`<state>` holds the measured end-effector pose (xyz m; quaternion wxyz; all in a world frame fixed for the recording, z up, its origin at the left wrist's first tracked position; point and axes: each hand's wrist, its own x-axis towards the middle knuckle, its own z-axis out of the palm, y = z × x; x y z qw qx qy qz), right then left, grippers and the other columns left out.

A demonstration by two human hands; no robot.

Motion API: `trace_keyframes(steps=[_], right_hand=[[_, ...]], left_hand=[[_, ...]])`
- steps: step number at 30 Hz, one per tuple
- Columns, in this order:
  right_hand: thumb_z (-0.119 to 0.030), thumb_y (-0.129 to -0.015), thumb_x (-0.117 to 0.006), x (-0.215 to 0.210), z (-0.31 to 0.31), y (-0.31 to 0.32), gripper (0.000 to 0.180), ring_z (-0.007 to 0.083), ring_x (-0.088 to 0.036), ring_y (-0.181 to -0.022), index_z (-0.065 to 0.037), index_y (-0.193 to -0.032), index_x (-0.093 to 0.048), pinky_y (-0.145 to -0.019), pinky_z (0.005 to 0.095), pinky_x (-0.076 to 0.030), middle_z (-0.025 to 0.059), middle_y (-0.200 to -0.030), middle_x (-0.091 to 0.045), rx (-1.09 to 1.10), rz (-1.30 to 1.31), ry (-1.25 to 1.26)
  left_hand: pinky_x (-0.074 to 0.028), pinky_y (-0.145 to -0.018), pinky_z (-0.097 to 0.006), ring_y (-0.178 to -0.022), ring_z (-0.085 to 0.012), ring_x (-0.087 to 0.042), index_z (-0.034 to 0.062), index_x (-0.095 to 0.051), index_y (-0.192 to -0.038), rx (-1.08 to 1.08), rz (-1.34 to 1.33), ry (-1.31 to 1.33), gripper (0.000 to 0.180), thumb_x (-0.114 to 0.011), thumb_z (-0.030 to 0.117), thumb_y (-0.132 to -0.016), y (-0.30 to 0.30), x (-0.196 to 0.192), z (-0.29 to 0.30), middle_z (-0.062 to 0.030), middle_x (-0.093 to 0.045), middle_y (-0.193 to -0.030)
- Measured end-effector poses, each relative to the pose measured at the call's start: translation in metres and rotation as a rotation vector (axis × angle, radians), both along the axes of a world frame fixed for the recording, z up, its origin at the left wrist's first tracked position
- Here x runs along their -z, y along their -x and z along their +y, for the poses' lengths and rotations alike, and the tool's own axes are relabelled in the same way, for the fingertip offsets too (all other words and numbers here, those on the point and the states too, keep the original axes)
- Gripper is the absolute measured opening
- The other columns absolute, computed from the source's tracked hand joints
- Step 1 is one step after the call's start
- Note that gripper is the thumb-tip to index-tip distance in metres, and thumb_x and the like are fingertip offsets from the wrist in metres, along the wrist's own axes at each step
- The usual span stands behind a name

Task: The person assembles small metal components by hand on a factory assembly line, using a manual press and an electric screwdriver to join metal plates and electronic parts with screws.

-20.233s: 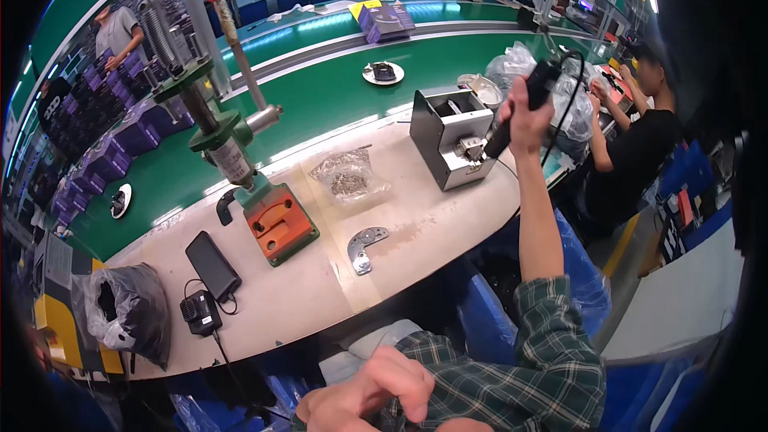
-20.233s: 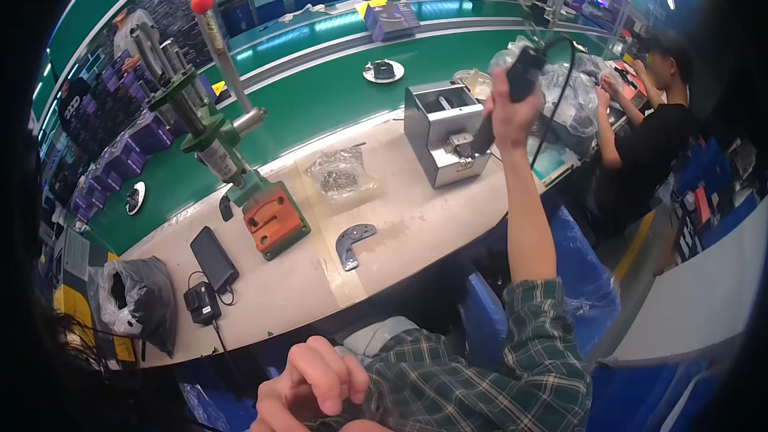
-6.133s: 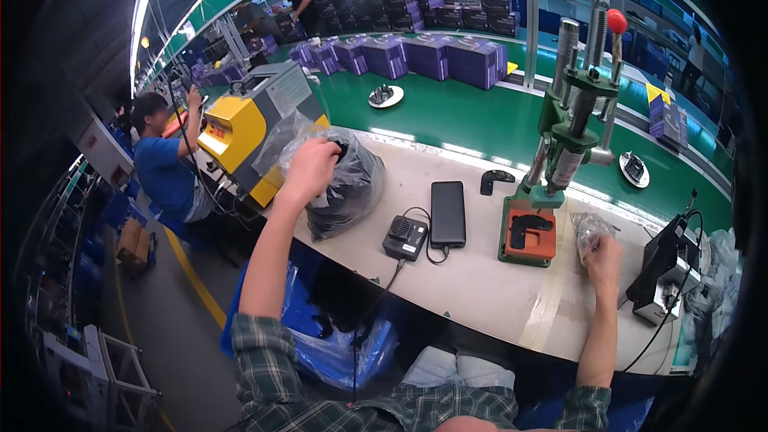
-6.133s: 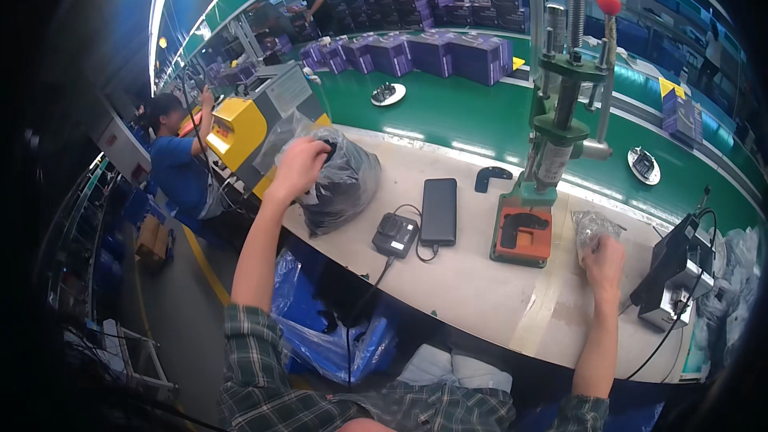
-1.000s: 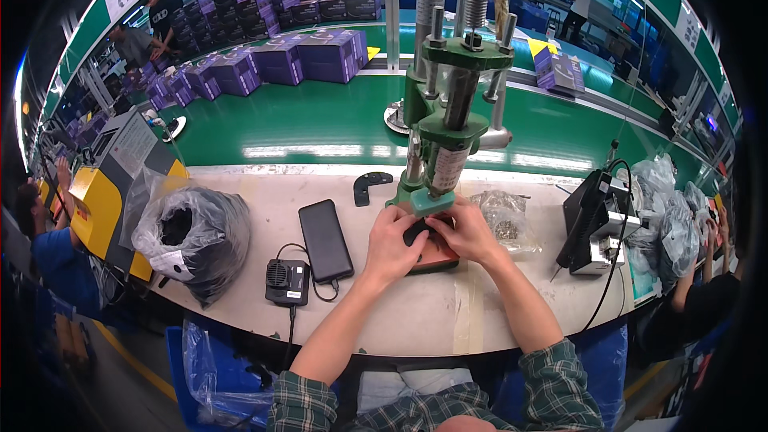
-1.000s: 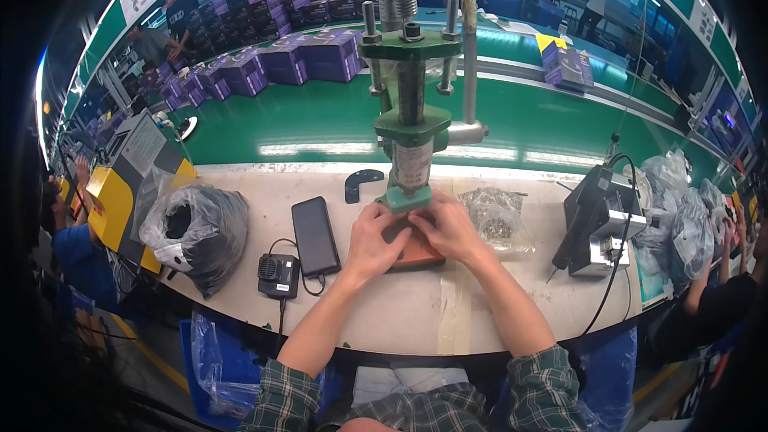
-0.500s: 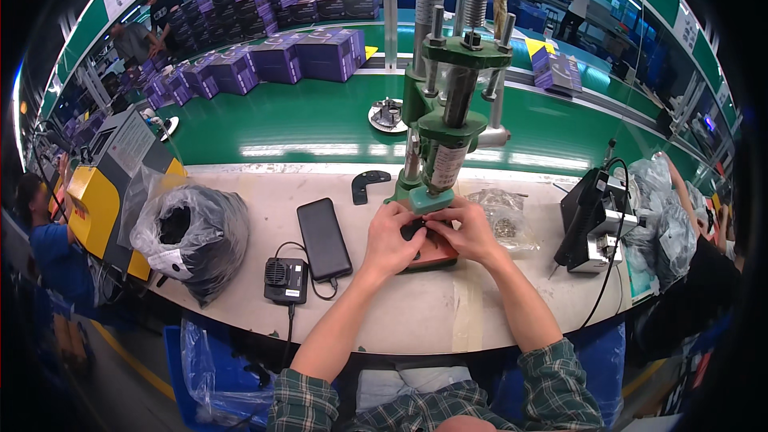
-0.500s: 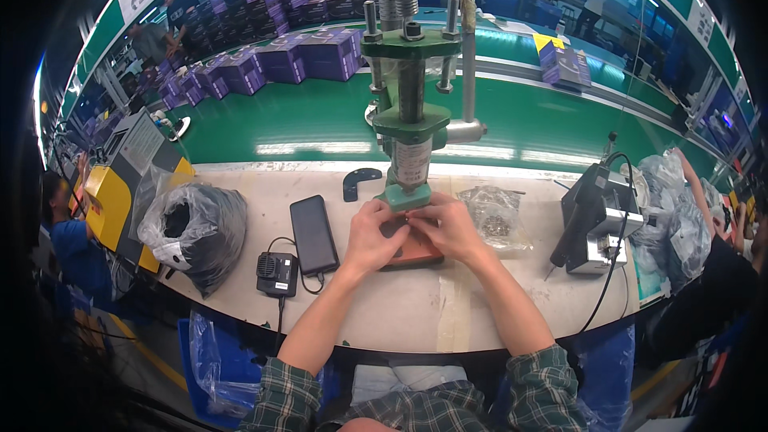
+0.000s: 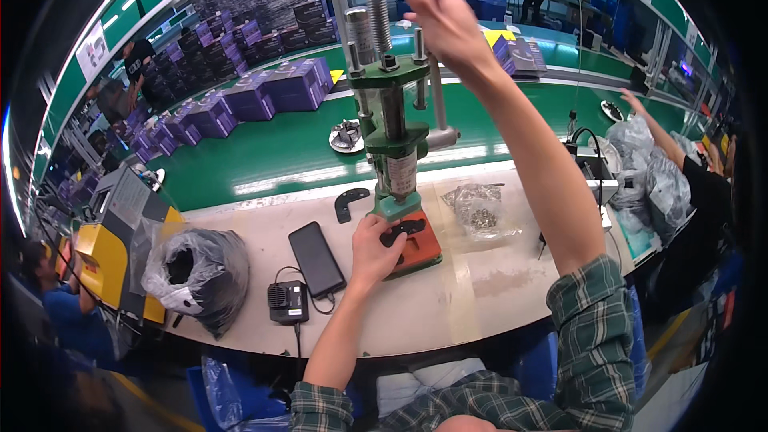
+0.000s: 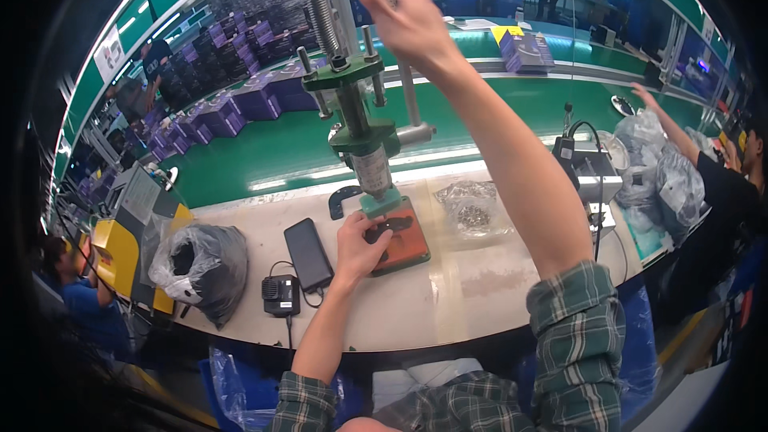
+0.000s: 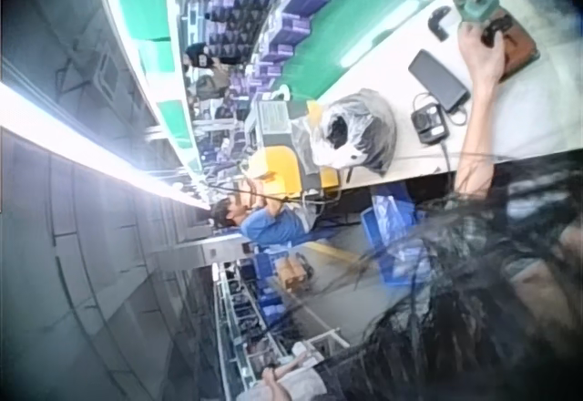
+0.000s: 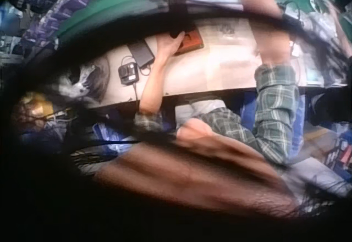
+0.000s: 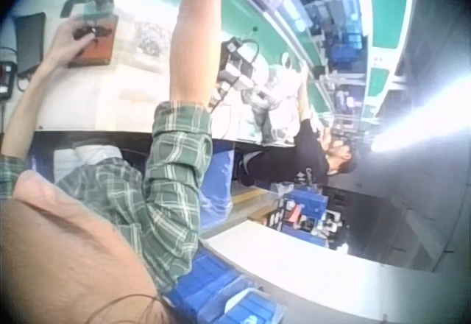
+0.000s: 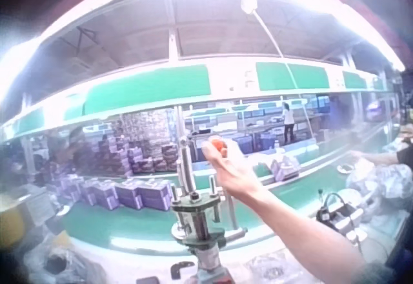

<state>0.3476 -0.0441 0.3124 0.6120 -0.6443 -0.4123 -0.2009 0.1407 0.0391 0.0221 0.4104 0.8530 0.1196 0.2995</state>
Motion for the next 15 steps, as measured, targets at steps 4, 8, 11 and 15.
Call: trace_keyframes(steps=[4,8,11,15], right_hand=[[-0.040,-0.105,-0.059,-0.029,0.039,-0.013,0.035,0.0070,-0.043,-0.050,-0.006,-0.107,-0.065,-0.044,0.0247,-0.037,0.0006,-0.072,-0.055,-0.318,0.538,-0.272],[-0.025,-0.107,-0.053,-0.019,0.031,-0.039,0.028,0.0066,-0.038,-0.047,-0.003,-0.095,-0.067,-0.042,0.0239,-0.028,0.0002,-0.066,-0.052,-0.496,0.471,-0.168],[-0.021,-0.107,-0.052,-0.018,0.028,-0.021,0.026,0.0057,-0.036,-0.045,-0.004,-0.094,-0.066,-0.041,0.0245,-0.027,-0.0004,-0.065,-0.050,-0.518,0.401,-0.217],[-0.021,-0.108,-0.051,-0.019,0.024,-0.015,0.026,0.0051,-0.036,-0.044,-0.005,-0.094,-0.066,-0.040,0.0249,-0.025,-0.0009,-0.063,-0.049,-0.467,0.355,-0.276]], left_hand=[[-0.054,-0.081,-0.038,-0.088,-0.0279,-0.065,-0.0010,-0.076,-0.101,0.003,0.008,0.032,0.028,-0.080,0.012,-0.077,-0.001,0.002,-0.001,-0.0128,-0.064,-0.090],[-0.054,-0.079,-0.039,-0.086,-0.0287,-0.065,-0.0017,-0.075,-0.100,0.000,0.032,0.002,0.029,-0.081,0.013,-0.077,0.000,-0.002,0.001,-0.0133,-0.064,-0.091],[-0.053,-0.079,-0.040,-0.086,-0.0291,-0.065,-0.0014,-0.075,-0.099,0.006,0.016,0.000,0.028,-0.081,0.014,-0.077,0.001,0.000,0.005,-0.0132,-0.064,-0.089],[-0.053,-0.078,-0.040,-0.086,-0.0293,-0.064,-0.0010,-0.074,-0.098,-0.001,0.045,0.010,0.028,-0.081,0.014,-0.076,-0.001,-0.001,0.005,-0.0133,-0.063,-0.088]])
